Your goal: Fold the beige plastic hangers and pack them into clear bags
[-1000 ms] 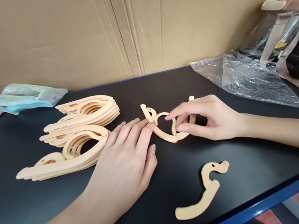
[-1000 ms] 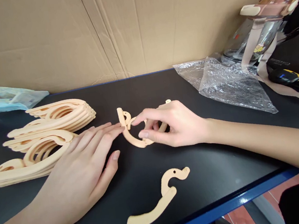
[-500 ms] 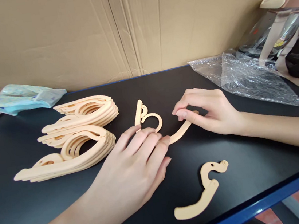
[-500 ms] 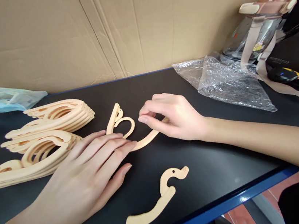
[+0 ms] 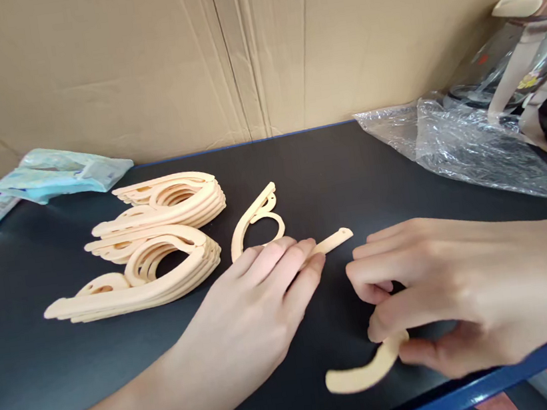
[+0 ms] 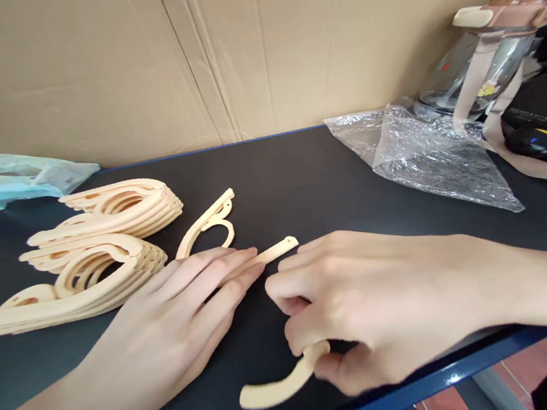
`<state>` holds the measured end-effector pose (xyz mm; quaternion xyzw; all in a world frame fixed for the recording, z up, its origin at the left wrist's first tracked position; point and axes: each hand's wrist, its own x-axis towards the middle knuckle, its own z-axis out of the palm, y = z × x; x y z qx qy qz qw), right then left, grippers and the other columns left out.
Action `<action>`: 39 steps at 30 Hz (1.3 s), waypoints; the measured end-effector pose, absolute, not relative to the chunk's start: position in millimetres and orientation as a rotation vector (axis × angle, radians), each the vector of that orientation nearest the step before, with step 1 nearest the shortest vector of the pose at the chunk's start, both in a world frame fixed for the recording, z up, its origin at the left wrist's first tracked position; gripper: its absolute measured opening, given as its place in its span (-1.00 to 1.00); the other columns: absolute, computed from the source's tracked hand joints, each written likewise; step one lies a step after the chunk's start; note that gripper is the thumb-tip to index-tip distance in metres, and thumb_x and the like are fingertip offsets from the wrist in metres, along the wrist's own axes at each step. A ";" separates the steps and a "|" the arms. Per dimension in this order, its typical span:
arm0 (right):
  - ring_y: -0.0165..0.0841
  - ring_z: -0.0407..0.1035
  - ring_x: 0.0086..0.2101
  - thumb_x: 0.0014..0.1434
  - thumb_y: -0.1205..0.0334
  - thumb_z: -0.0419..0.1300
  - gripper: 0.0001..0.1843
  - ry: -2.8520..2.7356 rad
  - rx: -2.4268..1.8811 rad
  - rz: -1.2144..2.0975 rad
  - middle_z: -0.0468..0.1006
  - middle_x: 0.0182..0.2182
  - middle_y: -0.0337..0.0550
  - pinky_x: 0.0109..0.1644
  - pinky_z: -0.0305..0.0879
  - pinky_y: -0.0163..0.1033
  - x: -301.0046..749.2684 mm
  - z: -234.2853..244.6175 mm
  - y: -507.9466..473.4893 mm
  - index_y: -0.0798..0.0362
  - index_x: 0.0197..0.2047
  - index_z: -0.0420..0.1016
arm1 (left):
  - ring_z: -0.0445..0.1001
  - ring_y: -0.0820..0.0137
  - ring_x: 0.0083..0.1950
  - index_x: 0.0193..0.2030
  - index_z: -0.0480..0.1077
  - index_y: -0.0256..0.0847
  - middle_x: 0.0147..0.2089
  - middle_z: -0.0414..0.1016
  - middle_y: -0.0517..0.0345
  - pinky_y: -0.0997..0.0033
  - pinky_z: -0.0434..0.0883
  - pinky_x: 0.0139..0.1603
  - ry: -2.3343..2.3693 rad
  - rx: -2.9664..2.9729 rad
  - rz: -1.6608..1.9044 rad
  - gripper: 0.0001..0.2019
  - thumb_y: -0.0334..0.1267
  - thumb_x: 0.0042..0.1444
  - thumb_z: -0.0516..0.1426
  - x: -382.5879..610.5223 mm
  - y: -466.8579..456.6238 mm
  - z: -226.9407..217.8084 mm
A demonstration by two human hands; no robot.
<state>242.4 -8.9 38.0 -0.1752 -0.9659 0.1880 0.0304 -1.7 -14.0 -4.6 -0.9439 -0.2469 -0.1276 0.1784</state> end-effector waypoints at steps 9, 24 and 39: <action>-0.37 0.27 -0.30 0.18 0.55 0.19 -0.77 -3.024 -0.543 0.472 0.44 -0.38 -0.25 -0.22 0.12 -0.21 256.8 36.7 20.7 0.02 -0.36 0.51 | 0.53 0.16 -0.15 -0.22 0.54 -0.34 -0.20 0.61 0.00 0.19 0.36 -0.22 -0.758 -2.593 -0.512 -0.76 -0.38 0.34 0.04 0.0 -12.7 -2.8; -0.36 0.35 -0.30 0.25 0.07 0.29 -0.79 -2.834 -0.636 0.369 0.48 -0.31 -0.19 -0.25 0.19 -0.25 251.6 30.8 24.4 0.05 -0.24 0.49 | 0.55 0.12 -0.08 0.13 0.42 -0.49 -0.01 0.62 -0.08 0.17 0.39 -0.18 -0.693 -2.535 -0.431 -0.68 -0.52 0.31 0.00 4.5 -14.9 -6.0; -0.52 0.38 -0.33 0.15 0.45 0.24 -0.84 -2.473 -0.700 0.994 0.44 -0.26 -0.23 -0.25 0.29 -0.39 262.0 13.4 20.5 0.04 -0.36 0.35 | 0.48 0.26 -0.31 -0.07 0.49 -0.41 -0.29 0.47 0.08 0.27 0.40 -0.37 -0.740 -2.637 -0.353 -0.80 -0.50 0.21 0.10 15.7 -6.2 -7.6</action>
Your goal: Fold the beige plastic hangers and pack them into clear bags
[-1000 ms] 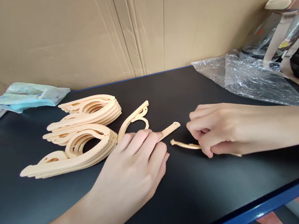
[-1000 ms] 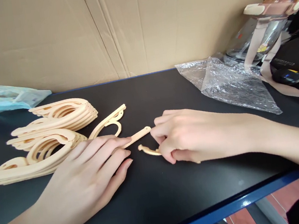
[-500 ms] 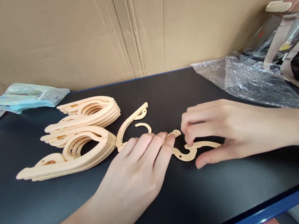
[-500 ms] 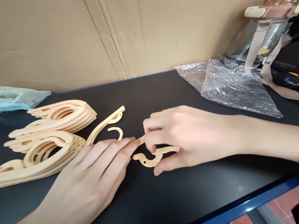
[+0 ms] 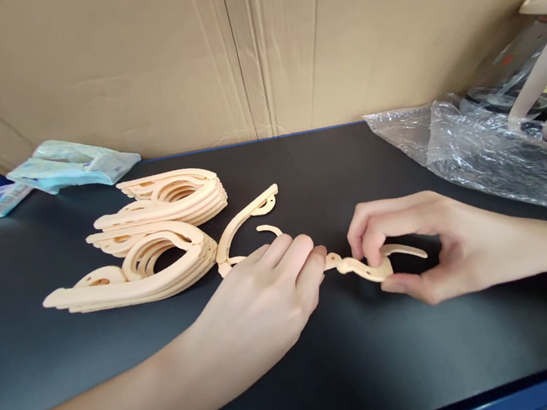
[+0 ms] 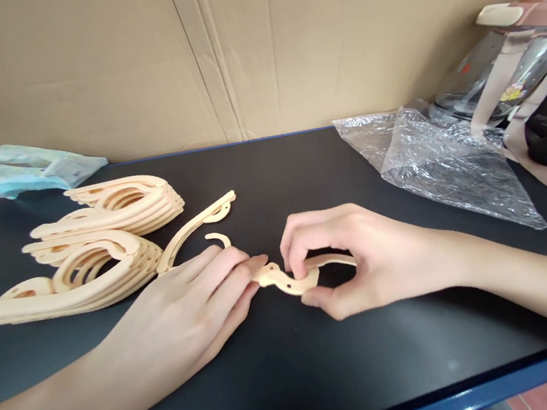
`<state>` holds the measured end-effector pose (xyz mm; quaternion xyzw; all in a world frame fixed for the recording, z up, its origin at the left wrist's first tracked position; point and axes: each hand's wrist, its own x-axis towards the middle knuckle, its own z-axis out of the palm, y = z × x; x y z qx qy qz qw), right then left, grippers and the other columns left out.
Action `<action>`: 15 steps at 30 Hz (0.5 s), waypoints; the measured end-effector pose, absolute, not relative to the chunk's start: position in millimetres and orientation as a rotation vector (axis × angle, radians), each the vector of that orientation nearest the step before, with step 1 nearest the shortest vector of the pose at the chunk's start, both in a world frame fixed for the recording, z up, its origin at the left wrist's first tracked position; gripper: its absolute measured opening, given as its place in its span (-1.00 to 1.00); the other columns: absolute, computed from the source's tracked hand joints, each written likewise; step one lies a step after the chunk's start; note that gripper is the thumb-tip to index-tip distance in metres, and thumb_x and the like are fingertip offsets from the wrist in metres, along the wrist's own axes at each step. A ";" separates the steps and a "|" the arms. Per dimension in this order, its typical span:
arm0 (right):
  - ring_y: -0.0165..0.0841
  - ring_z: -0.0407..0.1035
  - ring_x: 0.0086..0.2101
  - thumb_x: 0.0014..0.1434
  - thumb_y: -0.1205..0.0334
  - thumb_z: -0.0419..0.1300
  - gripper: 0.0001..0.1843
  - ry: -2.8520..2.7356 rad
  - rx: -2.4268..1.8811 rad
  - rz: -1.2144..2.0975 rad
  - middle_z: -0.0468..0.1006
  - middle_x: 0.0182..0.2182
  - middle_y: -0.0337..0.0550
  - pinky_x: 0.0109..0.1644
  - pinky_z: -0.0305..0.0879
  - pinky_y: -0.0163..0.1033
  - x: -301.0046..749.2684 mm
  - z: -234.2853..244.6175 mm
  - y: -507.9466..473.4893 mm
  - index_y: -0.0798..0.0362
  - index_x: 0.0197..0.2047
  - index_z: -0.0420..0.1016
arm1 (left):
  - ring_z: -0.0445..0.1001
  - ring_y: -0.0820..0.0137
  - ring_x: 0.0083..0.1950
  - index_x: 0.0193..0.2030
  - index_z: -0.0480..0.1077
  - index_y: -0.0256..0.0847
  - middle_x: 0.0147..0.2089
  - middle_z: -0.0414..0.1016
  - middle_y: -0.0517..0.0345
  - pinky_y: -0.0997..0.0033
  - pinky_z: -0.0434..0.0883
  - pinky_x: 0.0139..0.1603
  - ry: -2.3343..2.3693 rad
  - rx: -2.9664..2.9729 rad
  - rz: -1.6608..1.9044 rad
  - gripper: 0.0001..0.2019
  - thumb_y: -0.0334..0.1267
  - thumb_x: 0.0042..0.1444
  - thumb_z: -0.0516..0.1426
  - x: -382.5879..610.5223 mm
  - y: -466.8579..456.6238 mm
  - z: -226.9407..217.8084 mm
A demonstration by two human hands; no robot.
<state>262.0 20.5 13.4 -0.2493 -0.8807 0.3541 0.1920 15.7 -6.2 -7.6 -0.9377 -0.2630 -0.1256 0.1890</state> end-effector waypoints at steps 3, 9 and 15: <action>-0.50 0.34 -0.38 0.16 0.43 0.22 -0.87 -2.447 -0.718 0.968 0.42 -0.30 -0.24 -0.28 0.29 -0.37 263.7 8.9 26.3 0.05 -0.33 0.35 | 0.45 0.31 -0.38 -0.21 0.48 -0.33 -0.35 0.40 0.13 0.30 0.36 -0.44 -0.766 -2.648 -0.388 -0.84 -0.45 0.27 0.06 16.2 -6.8 -6.3; -0.48 0.30 -0.38 0.14 0.43 0.22 -0.88 -2.417 -0.711 0.950 0.40 -0.33 -0.25 -0.29 0.26 -0.37 263.8 0.9 35.2 0.05 -0.33 0.35 | 0.46 0.33 -0.40 -0.25 0.44 -0.30 -0.36 0.42 0.15 0.31 0.36 -0.45 -0.764 -2.666 -0.419 -0.85 -0.47 0.24 0.04 18.3 -7.3 -6.1; -0.43 0.34 -0.34 0.21 0.27 0.25 -0.87 -2.397 -0.723 0.871 0.44 -0.32 -0.21 -0.22 0.29 -0.30 266.6 -2.4 42.5 0.05 -0.33 0.36 | 0.48 0.34 -0.40 -0.27 0.41 -0.31 -0.40 0.42 0.17 0.34 0.36 -0.46 -0.668 -2.668 -0.449 -0.81 -0.50 0.24 -0.02 17.8 -8.6 -3.4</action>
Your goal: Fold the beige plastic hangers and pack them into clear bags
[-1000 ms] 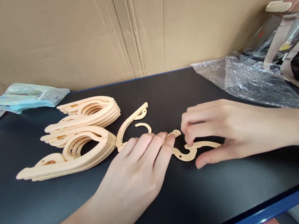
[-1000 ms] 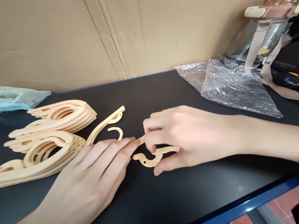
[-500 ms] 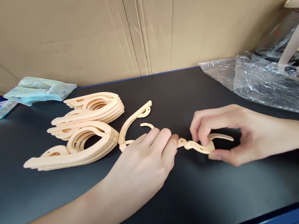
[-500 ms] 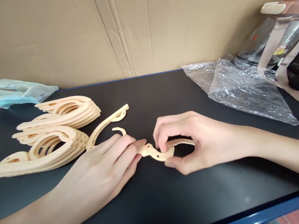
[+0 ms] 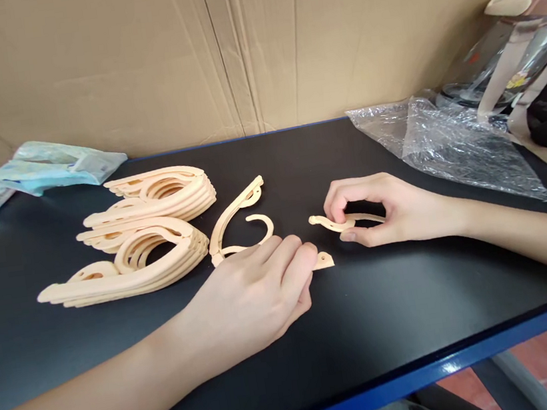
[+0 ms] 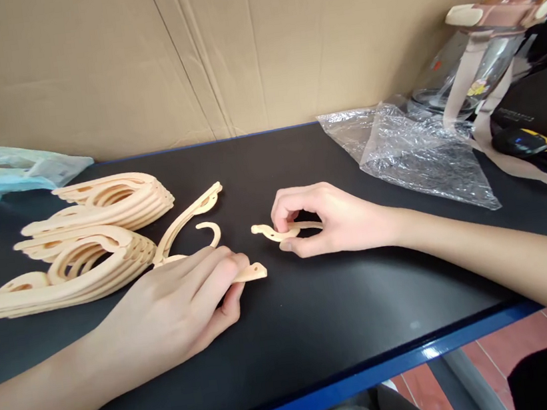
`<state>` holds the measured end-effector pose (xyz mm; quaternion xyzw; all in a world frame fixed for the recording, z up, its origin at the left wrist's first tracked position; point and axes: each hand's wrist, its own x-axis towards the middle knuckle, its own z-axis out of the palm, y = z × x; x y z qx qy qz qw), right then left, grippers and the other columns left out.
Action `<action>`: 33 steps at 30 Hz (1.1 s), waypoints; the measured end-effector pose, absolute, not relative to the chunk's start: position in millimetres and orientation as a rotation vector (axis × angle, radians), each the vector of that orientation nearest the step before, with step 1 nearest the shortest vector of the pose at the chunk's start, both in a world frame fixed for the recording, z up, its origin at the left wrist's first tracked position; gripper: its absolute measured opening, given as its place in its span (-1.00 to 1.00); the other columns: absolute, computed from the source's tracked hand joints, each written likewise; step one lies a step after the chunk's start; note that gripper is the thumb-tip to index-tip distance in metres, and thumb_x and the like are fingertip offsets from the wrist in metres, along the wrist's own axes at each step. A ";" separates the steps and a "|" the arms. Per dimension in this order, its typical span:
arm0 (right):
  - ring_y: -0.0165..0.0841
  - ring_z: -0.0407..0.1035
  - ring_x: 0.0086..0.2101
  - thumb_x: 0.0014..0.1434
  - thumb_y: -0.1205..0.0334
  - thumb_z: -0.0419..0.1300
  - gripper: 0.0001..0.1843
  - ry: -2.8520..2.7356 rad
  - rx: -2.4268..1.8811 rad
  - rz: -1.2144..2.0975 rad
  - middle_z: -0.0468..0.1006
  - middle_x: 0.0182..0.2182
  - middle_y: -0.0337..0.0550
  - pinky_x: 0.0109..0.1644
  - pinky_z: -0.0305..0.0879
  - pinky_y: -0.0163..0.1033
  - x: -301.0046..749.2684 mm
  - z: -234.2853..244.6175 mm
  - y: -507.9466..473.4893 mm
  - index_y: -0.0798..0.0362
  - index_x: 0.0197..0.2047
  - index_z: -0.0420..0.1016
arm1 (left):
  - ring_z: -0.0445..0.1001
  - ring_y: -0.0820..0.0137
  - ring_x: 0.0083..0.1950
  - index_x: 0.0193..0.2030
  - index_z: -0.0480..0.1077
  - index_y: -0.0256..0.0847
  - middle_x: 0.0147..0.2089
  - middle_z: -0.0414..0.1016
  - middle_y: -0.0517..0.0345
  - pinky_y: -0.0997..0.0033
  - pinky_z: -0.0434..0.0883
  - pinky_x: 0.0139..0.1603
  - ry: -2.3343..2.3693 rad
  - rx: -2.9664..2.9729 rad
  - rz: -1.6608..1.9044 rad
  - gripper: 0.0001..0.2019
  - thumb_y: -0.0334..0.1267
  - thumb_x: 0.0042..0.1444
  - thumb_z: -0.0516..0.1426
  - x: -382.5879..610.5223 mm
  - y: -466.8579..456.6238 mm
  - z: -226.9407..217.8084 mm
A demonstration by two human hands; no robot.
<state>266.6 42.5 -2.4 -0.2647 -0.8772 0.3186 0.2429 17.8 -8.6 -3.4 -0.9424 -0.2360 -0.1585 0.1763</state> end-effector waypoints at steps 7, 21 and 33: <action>-0.44 0.35 -0.34 0.18 0.29 0.28 -0.87 -2.355 -0.771 0.846 0.45 -0.33 -0.23 -0.22 0.29 -0.31 267.3 -4.1 48.1 0.05 -0.34 0.39 | 0.46 0.40 -0.46 -0.23 0.38 -0.29 -0.38 0.46 0.19 0.39 0.33 -0.51 -0.740 -2.874 -0.510 -0.82 -0.46 0.24 -0.03 14.4 -4.7 -5.2; -0.37 0.42 -0.24 0.19 0.28 0.26 -0.93 -2.305 -0.746 0.906 0.45 -0.23 -0.13 -0.08 0.45 -0.19 269.7 -7.8 51.2 0.08 -0.28 0.46 | 0.38 0.49 -0.49 -0.13 0.26 -0.16 -0.34 0.46 0.33 0.48 0.24 -0.50 -0.913 -2.966 -0.578 -0.89 -0.34 0.32 -0.06 10.7 -2.6 -14.5; -0.34 0.43 -0.25 0.14 0.27 0.28 -0.94 -2.301 -0.791 0.794 0.47 -0.23 -0.15 -0.12 0.44 -0.18 269.6 -8.5 50.4 0.06 -0.30 0.47 | 0.54 0.42 -0.43 -0.17 0.35 -0.21 -0.32 0.57 0.25 0.46 0.28 -0.52 -0.882 -2.928 -0.487 -0.75 -0.21 0.43 -0.09 15.5 -1.2 -5.6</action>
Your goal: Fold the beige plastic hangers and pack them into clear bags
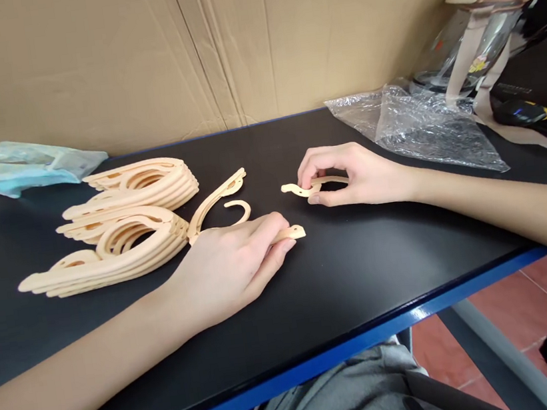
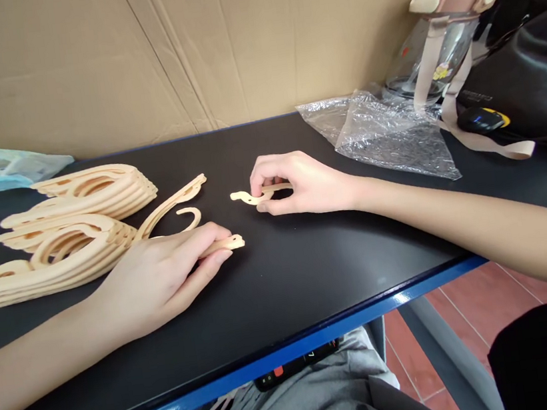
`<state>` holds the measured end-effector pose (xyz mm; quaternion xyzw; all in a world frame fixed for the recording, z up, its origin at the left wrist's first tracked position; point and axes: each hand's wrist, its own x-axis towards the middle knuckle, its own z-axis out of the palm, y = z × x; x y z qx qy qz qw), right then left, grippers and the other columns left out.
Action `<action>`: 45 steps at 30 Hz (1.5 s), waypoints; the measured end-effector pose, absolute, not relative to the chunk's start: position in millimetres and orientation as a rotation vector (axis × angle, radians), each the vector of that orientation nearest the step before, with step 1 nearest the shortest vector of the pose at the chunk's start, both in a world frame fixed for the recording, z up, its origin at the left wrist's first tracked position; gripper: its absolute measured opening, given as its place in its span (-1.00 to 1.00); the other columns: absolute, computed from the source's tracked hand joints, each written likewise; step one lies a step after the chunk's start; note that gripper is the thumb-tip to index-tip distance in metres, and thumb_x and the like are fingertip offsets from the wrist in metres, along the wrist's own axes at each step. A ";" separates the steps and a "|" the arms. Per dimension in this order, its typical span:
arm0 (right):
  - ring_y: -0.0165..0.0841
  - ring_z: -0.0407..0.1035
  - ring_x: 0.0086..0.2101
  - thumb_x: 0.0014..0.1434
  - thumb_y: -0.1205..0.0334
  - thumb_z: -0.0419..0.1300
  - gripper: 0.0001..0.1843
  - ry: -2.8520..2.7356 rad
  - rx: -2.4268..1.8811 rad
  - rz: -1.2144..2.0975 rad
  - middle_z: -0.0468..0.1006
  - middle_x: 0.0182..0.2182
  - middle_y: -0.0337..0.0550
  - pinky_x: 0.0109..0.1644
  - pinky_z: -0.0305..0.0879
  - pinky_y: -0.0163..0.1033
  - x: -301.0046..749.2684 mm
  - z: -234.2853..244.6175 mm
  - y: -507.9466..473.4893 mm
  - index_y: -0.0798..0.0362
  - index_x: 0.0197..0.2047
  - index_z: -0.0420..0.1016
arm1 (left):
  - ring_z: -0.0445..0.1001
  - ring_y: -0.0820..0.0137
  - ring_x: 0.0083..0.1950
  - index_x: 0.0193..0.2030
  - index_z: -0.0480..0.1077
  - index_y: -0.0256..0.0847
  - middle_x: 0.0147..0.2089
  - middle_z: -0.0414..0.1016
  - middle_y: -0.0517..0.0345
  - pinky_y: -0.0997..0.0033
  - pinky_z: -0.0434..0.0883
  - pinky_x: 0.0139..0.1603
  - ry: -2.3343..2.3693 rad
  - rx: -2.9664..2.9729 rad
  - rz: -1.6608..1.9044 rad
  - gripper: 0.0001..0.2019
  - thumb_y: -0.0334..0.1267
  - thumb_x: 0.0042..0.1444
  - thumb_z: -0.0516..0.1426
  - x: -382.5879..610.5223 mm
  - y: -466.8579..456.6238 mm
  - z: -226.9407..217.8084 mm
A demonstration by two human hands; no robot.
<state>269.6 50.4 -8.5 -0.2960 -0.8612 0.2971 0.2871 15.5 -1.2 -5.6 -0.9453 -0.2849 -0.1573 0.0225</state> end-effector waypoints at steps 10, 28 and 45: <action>-0.41 0.41 -0.28 0.15 0.38 0.22 -0.92 -2.351 -0.726 0.773 0.44 -0.23 -0.17 -0.14 0.42 -0.23 267.0 -6.6 47.2 0.05 -0.27 0.39 | 0.52 0.43 -0.43 -0.17 0.32 -0.18 -0.30 0.56 0.26 0.45 0.24 -0.53 -0.872 -2.932 -0.508 -0.76 -0.23 0.44 -0.11 13.7 -1.8 -8.0; -0.44 0.37 -0.29 0.19 0.44 0.19 -0.88 -2.437 -0.618 0.711 0.48 -0.27 -0.16 -0.16 0.32 -0.31 264.5 -7.1 42.7 0.10 -0.18 0.45 | 0.42 0.47 -0.45 -0.15 0.23 -0.14 -0.34 0.42 0.32 0.46 0.23 -0.49 -0.950 -3.068 -0.587 -0.87 -0.31 0.41 -0.10 7.5 -1.6 -12.3; -0.45 0.21 -0.49 0.41 0.32 -0.09 -0.73 -2.644 -0.552 0.419 0.44 -0.37 -0.20 -0.40 0.14 -0.33 264.4 -5.7 27.2 0.11 -0.02 0.41 | 0.44 0.47 -0.47 -0.09 0.19 -0.15 -0.36 0.44 0.32 0.48 0.26 -0.49 -0.963 -3.089 -0.551 -0.92 -0.35 0.41 -0.09 7.4 -1.0 -5.9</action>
